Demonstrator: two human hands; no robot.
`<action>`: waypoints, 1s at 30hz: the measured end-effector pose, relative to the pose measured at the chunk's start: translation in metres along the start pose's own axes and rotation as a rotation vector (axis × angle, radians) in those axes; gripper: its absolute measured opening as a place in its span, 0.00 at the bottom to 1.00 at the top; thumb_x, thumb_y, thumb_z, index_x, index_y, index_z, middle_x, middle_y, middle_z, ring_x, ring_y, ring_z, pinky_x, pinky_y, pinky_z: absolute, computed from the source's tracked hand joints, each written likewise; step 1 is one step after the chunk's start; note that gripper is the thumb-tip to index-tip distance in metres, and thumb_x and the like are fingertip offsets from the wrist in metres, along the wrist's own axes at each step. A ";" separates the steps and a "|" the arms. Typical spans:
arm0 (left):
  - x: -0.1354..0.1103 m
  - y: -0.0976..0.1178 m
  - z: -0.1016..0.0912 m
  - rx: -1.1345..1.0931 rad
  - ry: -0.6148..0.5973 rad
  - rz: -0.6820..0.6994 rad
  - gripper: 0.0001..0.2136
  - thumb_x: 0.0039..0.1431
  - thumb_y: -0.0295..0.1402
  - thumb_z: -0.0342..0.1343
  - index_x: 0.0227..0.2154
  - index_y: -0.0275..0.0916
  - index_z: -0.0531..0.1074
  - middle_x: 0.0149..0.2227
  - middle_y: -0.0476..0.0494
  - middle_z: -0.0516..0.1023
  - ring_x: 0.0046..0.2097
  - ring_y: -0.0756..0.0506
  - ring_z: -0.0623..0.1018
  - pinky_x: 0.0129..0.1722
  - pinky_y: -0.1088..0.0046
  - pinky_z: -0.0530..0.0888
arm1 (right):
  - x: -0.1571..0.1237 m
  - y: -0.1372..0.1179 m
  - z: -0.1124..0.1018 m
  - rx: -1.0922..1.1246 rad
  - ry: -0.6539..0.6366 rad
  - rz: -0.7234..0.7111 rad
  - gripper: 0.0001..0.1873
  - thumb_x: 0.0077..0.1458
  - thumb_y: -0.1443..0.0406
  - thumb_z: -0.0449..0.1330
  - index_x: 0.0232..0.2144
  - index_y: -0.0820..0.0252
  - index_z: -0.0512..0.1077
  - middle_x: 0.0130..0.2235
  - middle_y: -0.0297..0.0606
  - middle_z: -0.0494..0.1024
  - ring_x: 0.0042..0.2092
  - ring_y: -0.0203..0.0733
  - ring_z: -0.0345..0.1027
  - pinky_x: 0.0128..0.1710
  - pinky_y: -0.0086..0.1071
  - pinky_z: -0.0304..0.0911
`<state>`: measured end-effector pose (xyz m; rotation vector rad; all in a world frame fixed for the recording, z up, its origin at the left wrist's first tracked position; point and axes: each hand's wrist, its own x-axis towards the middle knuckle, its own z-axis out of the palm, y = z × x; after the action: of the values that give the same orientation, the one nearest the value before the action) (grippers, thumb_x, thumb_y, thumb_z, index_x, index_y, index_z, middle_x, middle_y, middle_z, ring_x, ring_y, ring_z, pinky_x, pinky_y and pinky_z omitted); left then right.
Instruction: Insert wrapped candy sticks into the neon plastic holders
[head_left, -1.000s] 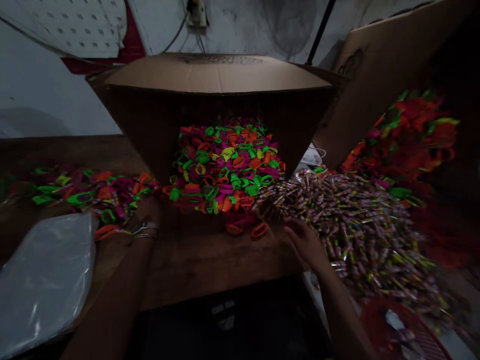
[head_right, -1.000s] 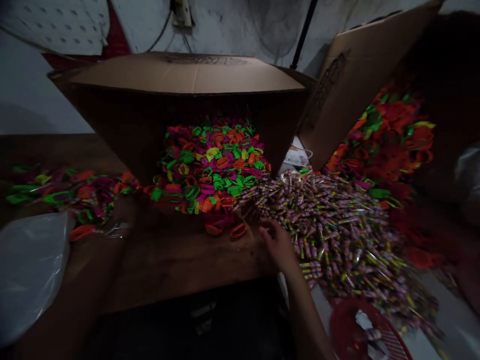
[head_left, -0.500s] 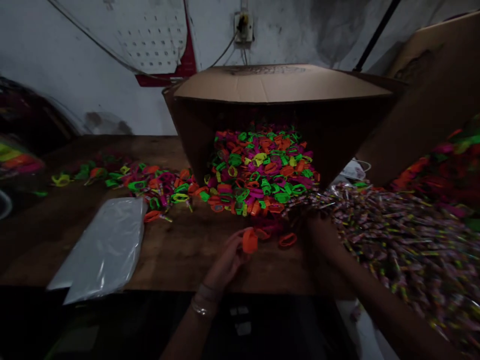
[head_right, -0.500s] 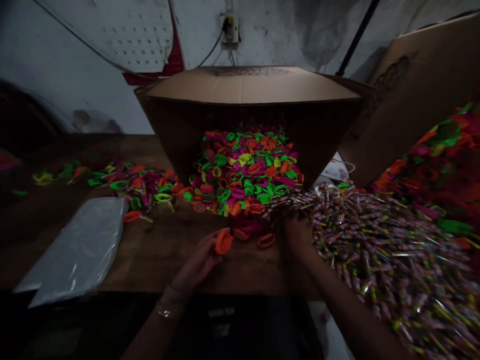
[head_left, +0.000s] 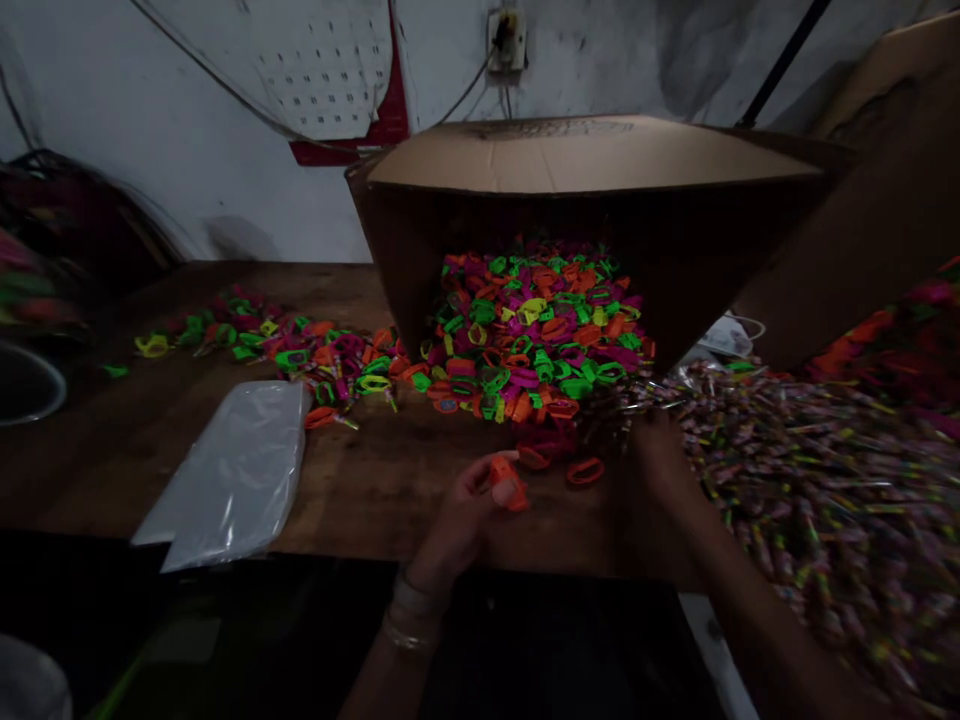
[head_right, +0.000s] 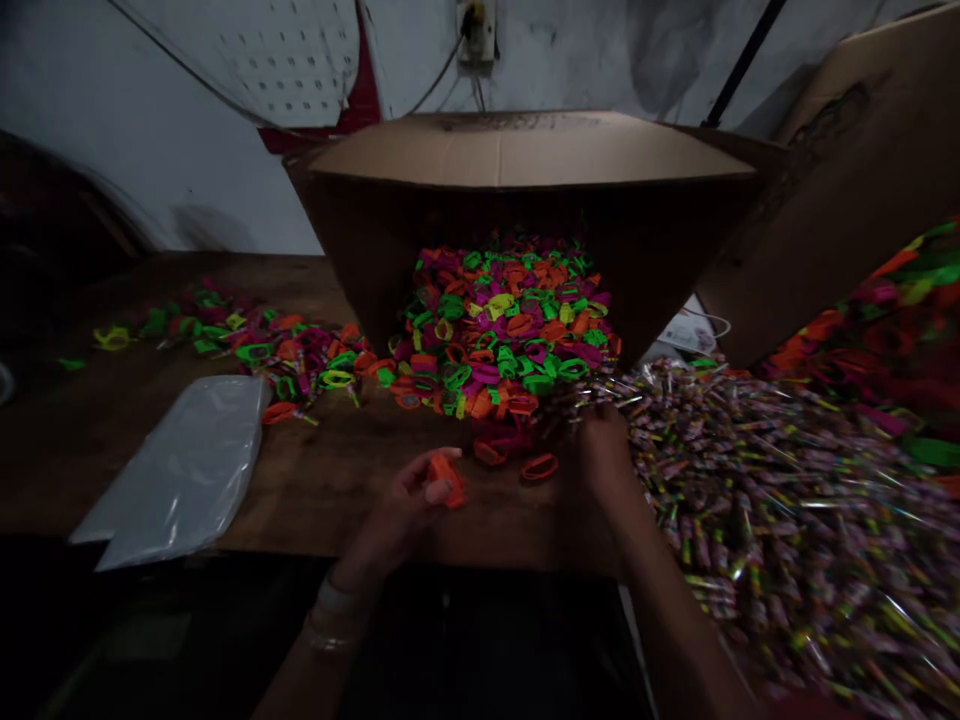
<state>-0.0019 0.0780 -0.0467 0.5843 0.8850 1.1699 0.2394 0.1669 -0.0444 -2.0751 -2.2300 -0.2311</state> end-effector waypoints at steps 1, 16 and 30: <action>-0.001 0.001 0.001 0.049 0.008 0.026 0.21 0.40 0.35 0.69 0.40 0.39 0.76 0.34 0.46 0.77 0.34 0.48 0.75 0.36 0.73 0.72 | -0.001 -0.001 -0.007 0.085 0.012 -0.006 0.16 0.49 0.76 0.53 0.39 0.69 0.76 0.40 0.55 0.76 0.43 0.52 0.69 0.43 0.41 0.65; 0.008 -0.019 0.033 -0.057 0.118 0.041 0.15 0.43 0.37 0.66 0.34 0.38 0.74 0.34 0.48 0.77 0.35 0.50 0.75 0.36 0.76 0.71 | -0.064 -0.088 -0.029 1.746 0.076 0.340 0.09 0.42 0.60 0.65 0.27 0.58 0.74 0.31 0.35 0.80 0.35 0.41 0.74 0.38 0.37 0.72; 0.008 -0.027 0.028 -0.144 0.167 -0.024 0.22 0.43 0.34 0.65 0.44 0.38 0.74 0.46 0.41 0.78 0.45 0.46 0.77 0.42 0.74 0.70 | -0.083 -0.102 -0.016 1.922 0.012 0.629 0.14 0.42 0.58 0.67 0.33 0.57 0.75 0.37 0.36 0.81 0.37 0.42 0.76 0.37 0.37 0.74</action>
<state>0.0366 0.0784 -0.0549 0.3620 0.9380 1.2628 0.1436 0.0752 -0.0476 -1.2022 -0.6252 1.2907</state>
